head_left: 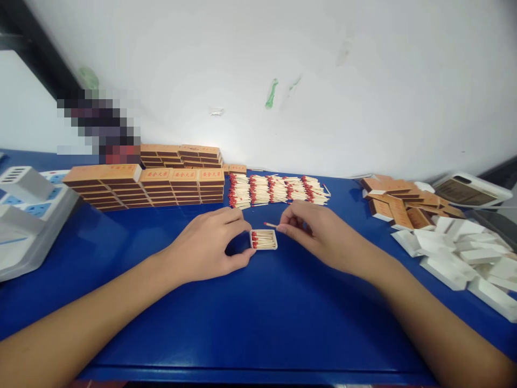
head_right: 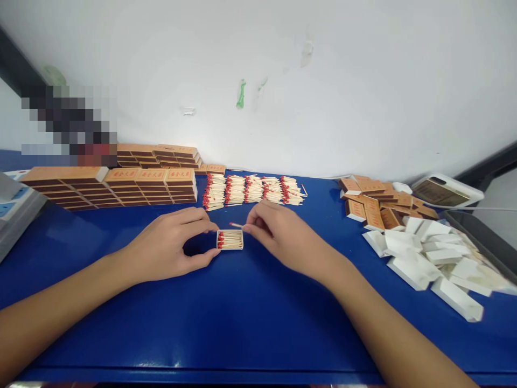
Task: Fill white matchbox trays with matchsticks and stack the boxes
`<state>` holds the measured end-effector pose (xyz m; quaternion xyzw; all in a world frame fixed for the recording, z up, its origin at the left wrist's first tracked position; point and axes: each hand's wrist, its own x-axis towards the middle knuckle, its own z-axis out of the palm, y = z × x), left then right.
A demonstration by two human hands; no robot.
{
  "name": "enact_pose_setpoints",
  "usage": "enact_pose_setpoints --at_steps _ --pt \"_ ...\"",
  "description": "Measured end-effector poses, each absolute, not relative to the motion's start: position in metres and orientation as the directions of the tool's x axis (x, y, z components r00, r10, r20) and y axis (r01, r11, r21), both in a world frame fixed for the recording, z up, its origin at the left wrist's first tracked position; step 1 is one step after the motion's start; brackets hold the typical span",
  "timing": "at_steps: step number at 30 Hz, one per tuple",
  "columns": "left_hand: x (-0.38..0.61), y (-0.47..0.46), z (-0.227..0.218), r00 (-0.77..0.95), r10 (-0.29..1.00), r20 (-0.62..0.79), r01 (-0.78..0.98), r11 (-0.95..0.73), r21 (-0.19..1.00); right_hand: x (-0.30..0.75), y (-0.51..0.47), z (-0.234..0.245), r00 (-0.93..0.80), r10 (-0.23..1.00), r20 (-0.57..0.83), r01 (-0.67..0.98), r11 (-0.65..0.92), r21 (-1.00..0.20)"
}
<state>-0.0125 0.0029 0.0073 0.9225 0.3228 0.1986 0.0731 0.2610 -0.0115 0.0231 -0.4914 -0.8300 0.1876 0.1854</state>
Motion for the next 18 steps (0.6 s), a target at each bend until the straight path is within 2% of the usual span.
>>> enact_pose_setpoints --at_steps 7,18 --pt "-0.013 0.003 0.007 0.719 0.621 0.311 0.564 -0.783 0.261 0.245 -0.024 0.02 -0.571 0.813 0.111 0.667 0.539 -0.514" --pt "-0.012 0.003 0.009 0.725 0.605 0.33 0.537 -0.796 0.28 0.237 -0.021 0.012 -0.496 0.841 0.217 0.679 0.531 -0.507"
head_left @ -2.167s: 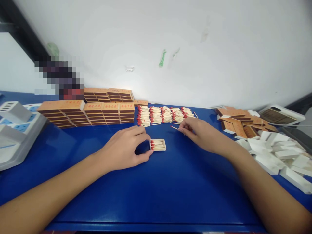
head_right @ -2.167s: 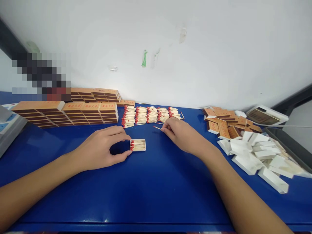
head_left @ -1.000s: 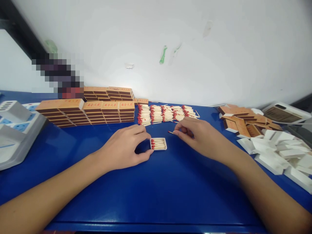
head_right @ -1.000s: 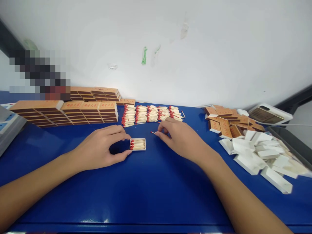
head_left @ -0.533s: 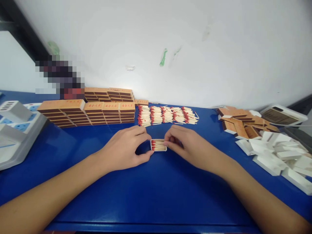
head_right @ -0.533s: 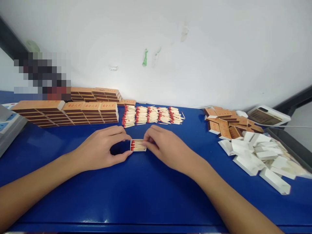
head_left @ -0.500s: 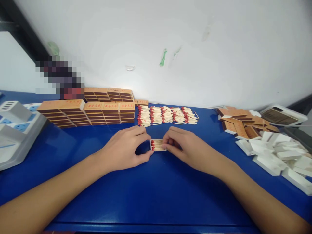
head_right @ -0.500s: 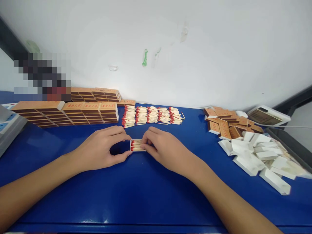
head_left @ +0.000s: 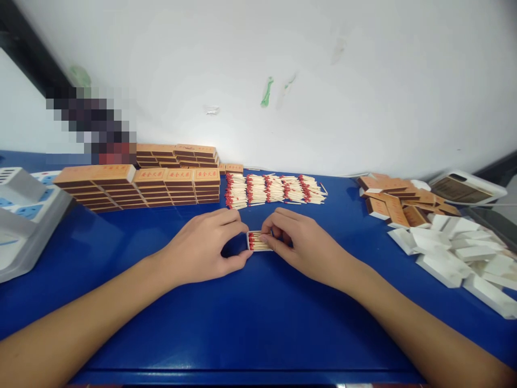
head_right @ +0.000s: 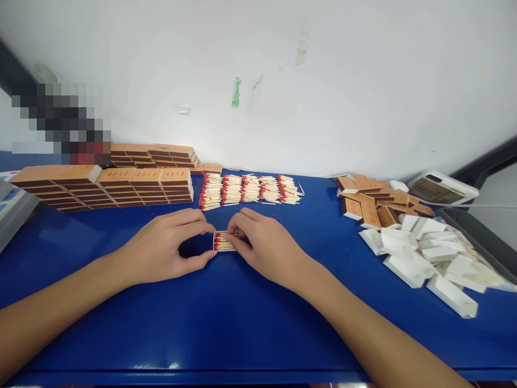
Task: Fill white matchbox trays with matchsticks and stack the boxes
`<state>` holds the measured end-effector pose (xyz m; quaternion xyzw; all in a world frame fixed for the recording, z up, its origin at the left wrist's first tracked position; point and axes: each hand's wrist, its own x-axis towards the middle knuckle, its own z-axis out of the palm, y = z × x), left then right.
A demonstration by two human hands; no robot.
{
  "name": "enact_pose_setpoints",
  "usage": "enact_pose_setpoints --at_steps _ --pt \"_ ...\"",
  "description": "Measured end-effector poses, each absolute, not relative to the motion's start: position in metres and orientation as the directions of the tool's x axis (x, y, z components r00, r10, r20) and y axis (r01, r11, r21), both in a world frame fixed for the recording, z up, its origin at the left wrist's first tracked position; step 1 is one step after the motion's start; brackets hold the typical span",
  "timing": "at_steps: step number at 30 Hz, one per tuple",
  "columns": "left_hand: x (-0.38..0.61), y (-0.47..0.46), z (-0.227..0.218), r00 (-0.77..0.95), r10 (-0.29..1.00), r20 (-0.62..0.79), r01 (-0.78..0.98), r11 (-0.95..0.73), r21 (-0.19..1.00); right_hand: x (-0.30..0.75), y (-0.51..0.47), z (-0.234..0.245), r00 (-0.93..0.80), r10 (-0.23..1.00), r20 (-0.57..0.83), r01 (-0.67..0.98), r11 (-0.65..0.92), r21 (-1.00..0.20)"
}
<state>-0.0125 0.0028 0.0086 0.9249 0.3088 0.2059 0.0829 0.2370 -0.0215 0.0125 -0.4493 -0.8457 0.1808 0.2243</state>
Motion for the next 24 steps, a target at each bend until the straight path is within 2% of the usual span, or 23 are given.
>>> enact_pose_setpoints --at_steps 7,24 --pt "-0.0125 0.0026 0.0079 0.727 0.608 0.319 0.54 -0.793 0.28 0.2356 -0.0247 0.0139 -0.537 0.822 0.191 0.63 0.542 -0.556" --pt "-0.0125 0.0027 0.0073 0.734 0.611 0.296 0.546 -0.79 0.278 0.2362 -0.0223 0.0138 -0.545 0.814 0.202 0.646 0.561 -0.517"
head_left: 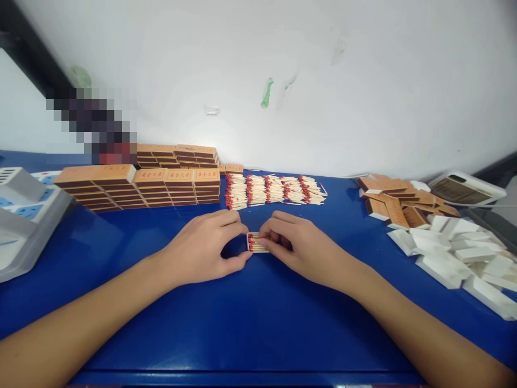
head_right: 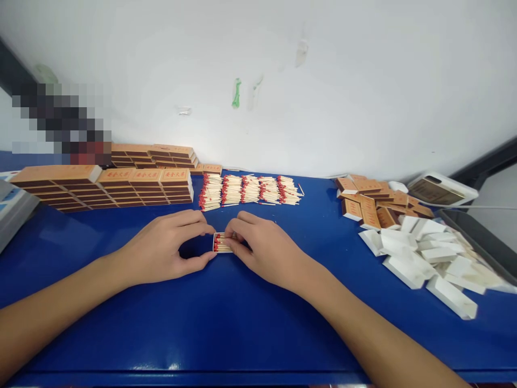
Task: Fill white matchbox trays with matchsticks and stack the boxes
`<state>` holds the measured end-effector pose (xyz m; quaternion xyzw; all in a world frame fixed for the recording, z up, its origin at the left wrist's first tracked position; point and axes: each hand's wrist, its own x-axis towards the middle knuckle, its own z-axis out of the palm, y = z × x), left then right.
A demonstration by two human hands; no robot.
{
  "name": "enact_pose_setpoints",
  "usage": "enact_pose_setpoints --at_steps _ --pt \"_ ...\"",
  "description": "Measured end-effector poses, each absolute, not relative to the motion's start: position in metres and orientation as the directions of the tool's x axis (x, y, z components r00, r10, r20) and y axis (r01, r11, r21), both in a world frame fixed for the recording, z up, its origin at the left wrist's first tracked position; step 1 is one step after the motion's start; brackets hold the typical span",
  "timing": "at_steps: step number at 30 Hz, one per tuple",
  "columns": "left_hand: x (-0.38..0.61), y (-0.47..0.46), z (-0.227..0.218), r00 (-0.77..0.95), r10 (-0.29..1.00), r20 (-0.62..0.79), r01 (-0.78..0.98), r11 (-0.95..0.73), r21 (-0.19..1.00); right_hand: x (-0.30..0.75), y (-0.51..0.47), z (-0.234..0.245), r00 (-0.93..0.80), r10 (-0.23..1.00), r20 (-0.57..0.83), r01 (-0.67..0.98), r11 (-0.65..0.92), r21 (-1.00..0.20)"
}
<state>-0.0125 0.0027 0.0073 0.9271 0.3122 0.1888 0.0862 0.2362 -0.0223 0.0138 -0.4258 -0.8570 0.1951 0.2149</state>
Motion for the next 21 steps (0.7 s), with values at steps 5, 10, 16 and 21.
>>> enact_pose_setpoints --at_steps 5,10,16,21 --pt "-0.012 0.003 0.008 0.734 0.612 0.293 0.547 -0.789 0.279 0.261 -0.005 0.018 -0.412 0.865 0.287 0.742 0.502 -0.446" --pt "-0.013 0.003 0.008 0.729 0.618 0.294 0.551 -0.785 0.283 0.302 0.024 0.004 -0.292 0.907 0.303 0.878 0.38 -0.292" --pt "-0.013 0.003 0.008 0.728 0.621 0.291 0.558 -0.783 0.275 0.308 0.032 -0.002 -0.29 0.928 0.234 0.878 0.355 -0.322" --pt "-0.013 0.002 0.009 0.728 0.622 0.29 0.56 -0.782 0.273 0.305 0.033 -0.002 -0.291 0.925 0.246 0.87 0.363 -0.334"
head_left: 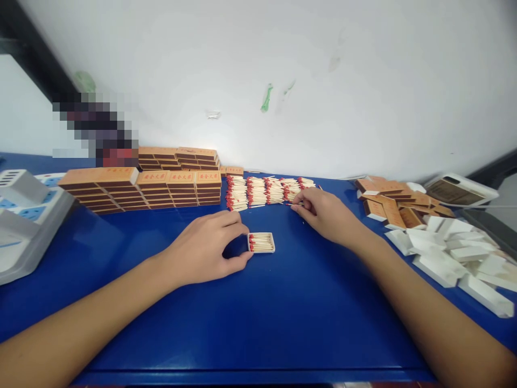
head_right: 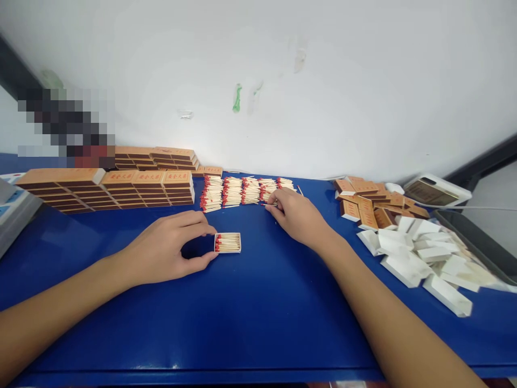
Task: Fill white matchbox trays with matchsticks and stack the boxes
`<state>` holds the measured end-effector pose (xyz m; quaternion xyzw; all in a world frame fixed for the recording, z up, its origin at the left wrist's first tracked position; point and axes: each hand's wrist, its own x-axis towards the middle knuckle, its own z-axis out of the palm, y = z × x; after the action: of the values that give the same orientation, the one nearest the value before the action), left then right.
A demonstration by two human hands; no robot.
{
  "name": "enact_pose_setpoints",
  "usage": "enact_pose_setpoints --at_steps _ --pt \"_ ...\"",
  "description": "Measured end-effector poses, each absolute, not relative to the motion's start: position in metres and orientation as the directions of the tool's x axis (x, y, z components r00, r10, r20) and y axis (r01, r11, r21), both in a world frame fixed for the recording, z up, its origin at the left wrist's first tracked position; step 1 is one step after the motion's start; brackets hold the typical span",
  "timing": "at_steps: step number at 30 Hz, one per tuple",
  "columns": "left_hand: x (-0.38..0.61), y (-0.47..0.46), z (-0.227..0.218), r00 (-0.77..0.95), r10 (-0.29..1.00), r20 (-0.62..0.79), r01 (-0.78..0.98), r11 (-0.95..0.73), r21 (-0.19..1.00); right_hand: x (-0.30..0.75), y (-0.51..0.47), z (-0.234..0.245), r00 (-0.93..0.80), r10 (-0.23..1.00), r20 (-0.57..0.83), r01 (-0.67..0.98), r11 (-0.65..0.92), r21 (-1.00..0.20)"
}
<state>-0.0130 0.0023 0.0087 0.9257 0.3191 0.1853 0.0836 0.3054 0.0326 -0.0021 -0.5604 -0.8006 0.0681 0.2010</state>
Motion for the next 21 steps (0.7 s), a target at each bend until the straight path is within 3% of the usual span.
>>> enact_pose_setpoints --at_steps 5,11,15,21 --pt "-0.013 0.002 0.009 0.724 0.624 0.295 0.561 -0.781 0.275 0.308 0.033 0.0 -0.291 0.932 0.214 0.869 0.351 -0.348" --pt "-0.013 0.004 0.008 0.719 0.629 0.295 0.573 -0.777 0.259 0.263 -0.002 0.017 -0.385 0.892 0.238 0.718 0.451 -0.53" --pt "-0.013 0.004 0.007 0.718 0.628 0.301 0.569 -0.778 0.268 0.233 -0.023 0.017 -0.532 0.821 0.206 0.677 0.559 -0.479" --pt "-0.013 0.004 0.007 0.721 0.625 0.299 0.56 -0.78 0.28 0.231 -0.024 0.014 -0.53 0.82 0.215 0.713 0.569 -0.409"
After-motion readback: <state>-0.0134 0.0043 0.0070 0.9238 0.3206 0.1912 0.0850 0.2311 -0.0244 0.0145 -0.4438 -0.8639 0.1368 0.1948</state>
